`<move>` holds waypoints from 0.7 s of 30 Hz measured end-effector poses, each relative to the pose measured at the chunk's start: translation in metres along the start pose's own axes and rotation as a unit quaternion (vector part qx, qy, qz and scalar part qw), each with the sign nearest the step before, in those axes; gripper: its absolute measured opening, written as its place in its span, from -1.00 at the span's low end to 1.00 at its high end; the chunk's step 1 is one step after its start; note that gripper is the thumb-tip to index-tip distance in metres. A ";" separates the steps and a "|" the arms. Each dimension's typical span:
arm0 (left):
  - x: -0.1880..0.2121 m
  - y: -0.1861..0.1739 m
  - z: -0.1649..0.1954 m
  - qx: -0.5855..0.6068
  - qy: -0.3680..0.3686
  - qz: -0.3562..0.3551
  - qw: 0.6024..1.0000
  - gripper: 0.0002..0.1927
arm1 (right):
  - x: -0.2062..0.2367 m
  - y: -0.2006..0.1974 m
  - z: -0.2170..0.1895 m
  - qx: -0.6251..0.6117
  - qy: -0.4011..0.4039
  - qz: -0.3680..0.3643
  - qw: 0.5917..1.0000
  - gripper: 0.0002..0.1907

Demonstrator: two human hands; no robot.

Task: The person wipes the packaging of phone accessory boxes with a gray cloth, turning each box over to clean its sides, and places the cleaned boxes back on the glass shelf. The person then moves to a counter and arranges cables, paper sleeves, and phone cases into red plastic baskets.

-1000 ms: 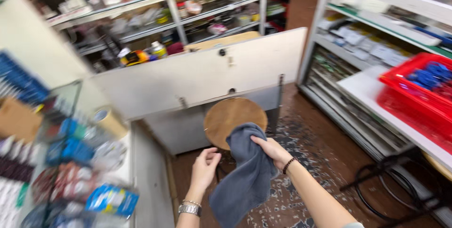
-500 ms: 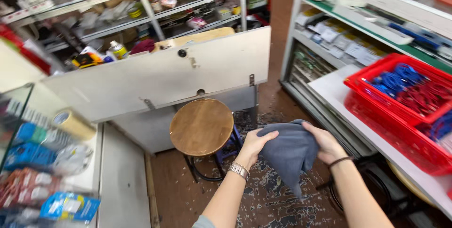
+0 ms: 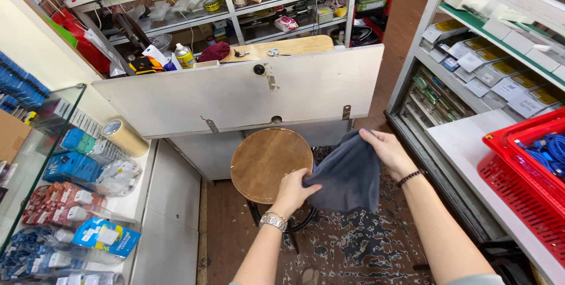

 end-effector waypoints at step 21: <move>-0.048 -0.183 -0.135 -0.104 -0.022 0.241 0.965 -0.83 | -0.138 0.081 0.003 0.158 -0.144 0.013 0.977 -0.62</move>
Point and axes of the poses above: each hand's wrist, its own x-axis away from the middle knuckle, its own y-axis out of the palm, z = x × y, the point moved 9 cm from there along -x, towards the middle knuckle, and after that the axes turned 15 degrees about -z, right-handed, at the moved point
